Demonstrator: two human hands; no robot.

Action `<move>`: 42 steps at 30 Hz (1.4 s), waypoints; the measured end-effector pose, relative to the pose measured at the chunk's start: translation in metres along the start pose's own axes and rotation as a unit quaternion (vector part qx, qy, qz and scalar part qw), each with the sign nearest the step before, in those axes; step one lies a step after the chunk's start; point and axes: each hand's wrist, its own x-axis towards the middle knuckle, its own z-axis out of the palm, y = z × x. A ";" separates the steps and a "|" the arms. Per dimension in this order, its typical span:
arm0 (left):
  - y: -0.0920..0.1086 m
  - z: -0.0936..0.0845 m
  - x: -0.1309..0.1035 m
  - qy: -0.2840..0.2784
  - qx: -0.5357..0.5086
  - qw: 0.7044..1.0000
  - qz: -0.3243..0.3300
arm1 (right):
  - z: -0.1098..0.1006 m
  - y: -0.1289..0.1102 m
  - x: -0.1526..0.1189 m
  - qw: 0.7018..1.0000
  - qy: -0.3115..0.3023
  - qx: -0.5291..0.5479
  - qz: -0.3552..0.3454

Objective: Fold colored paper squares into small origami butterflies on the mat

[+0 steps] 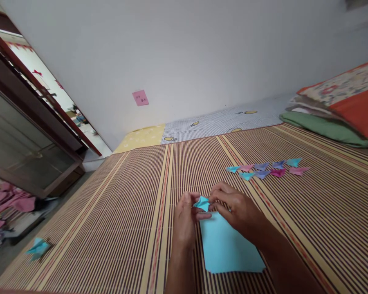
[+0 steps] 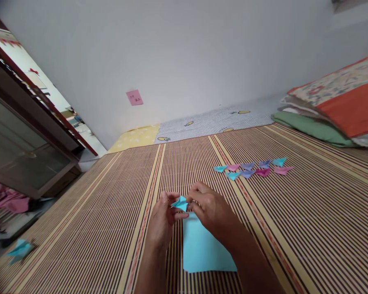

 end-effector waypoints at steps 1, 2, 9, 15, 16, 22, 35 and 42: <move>0.000 0.000 0.000 -0.007 0.000 1.000 0.000 | 0.000 0.000 0.000 1.000 -0.001 -0.001 -0.001; 0.001 0.000 0.000 -0.012 0.003 1.000 -0.001 | -0.001 0.000 0.000 1.000 0.001 -0.003 -0.002; 0.011 -0.009 -0.003 -0.061 0.061 0.996 -0.004 | -0.001 0.009 -0.001 0.999 0.035 -0.025 -0.008; 0.018 -0.019 -0.002 -0.097 0.101 0.990 0.003 | -0.001 0.016 0.000 0.998 0.050 -0.043 -0.019; 0.019 -0.018 -0.002 -0.097 0.104 0.990 0.011 | -0.001 0.016 0.000 0.998 0.049 -0.043 -0.020; 0.014 -0.016 0.000 -0.057 0.152 0.983 0.081 | 0.000 0.015 0.000 0.998 0.038 -0.040 -0.019; 0.006 -0.012 0.003 0.008 0.234 0.965 0.117 | 0.004 0.008 0.003 0.997 0.023 -0.067 -0.022; -0.002 -0.016 0.009 0.060 0.278 0.951 0.117 | 0.017 0.011 0.004 0.997 0.015 -0.074 -0.027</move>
